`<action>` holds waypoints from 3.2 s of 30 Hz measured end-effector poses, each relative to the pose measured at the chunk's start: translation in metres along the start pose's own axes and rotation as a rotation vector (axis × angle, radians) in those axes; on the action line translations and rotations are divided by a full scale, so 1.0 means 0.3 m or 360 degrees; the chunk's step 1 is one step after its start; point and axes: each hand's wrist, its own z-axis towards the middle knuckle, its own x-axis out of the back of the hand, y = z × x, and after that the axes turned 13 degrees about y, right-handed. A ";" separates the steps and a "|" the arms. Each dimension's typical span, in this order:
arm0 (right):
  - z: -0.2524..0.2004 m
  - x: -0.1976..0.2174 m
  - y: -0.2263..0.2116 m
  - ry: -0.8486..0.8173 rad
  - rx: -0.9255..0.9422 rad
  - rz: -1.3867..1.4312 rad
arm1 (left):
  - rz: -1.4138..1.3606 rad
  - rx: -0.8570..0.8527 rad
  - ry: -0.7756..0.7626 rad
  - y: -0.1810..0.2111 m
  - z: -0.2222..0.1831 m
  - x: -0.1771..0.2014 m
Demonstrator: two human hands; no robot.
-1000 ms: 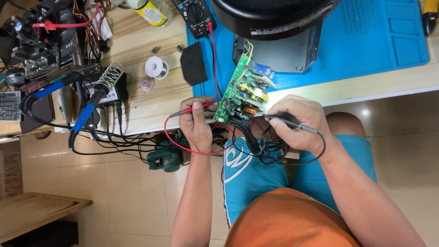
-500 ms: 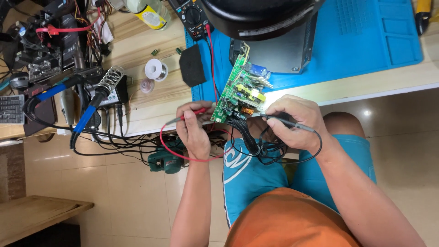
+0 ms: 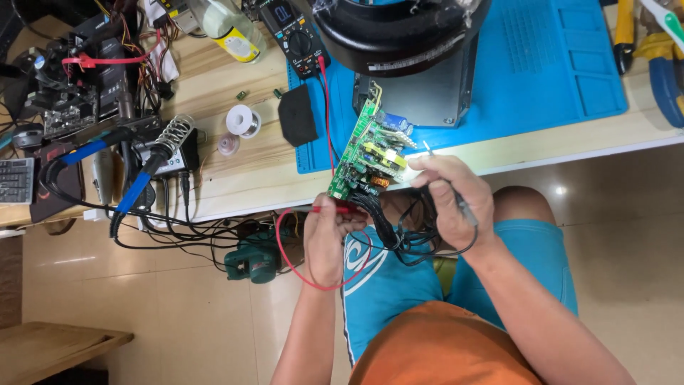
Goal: Testing electronic components on a circuit board using multimeter probes at a repair workbench.
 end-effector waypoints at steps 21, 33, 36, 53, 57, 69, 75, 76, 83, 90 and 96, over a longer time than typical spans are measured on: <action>-0.155 -0.094 -0.075 -0.0227 0.0351 -0.0543 | -0.0392 0.0480 0.0069 -0.475 0.051 0.101; -0.124 -0.067 -0.120 -0.0102 0.0082 -0.0449 | -0.0673 0.0427 -0.0011 -0.122 -0.085 -0.162; -0.101 -0.061 -0.142 -0.0078 0.0110 -0.0430 | -0.0662 0.0385 -0.0048 -0.271 -0.023 -0.125; -0.106 -0.041 -0.148 0.0064 0.0101 -0.0371 | -0.0618 0.0314 -0.0218 -0.078 -0.114 -0.162; -0.119 -0.027 -0.126 0.0041 0.0098 -0.0367 | -0.0386 0.0035 -0.0078 -0.026 -0.149 -0.196; -0.107 0.070 -0.049 0.0065 0.0068 -0.0576 | -0.0096 -0.0411 0.0166 -0.056 -0.221 -0.358; -0.079 0.113 -0.035 0.0044 0.0147 -0.0851 | -0.0092 -0.0399 0.0265 -0.133 -0.200 -0.428; -0.067 0.115 -0.042 0.0042 0.0150 -0.0852 | -0.0095 -0.0399 0.0266 -0.113 -0.204 -0.437; 0.010 0.126 -0.069 0.0057 0.0273 -0.1022 | -0.0050 -0.0255 0.0093 -0.076 -0.223 -0.458; 0.007 0.119 -0.047 0.0029 0.0239 -0.0955 | -0.0017 -0.0481 -0.0043 -0.038 -0.225 -0.451; 0.003 0.139 -0.042 0.0016 0.0215 -0.0873 | 0.0012 -0.0501 -0.0143 -0.086 -0.191 -0.424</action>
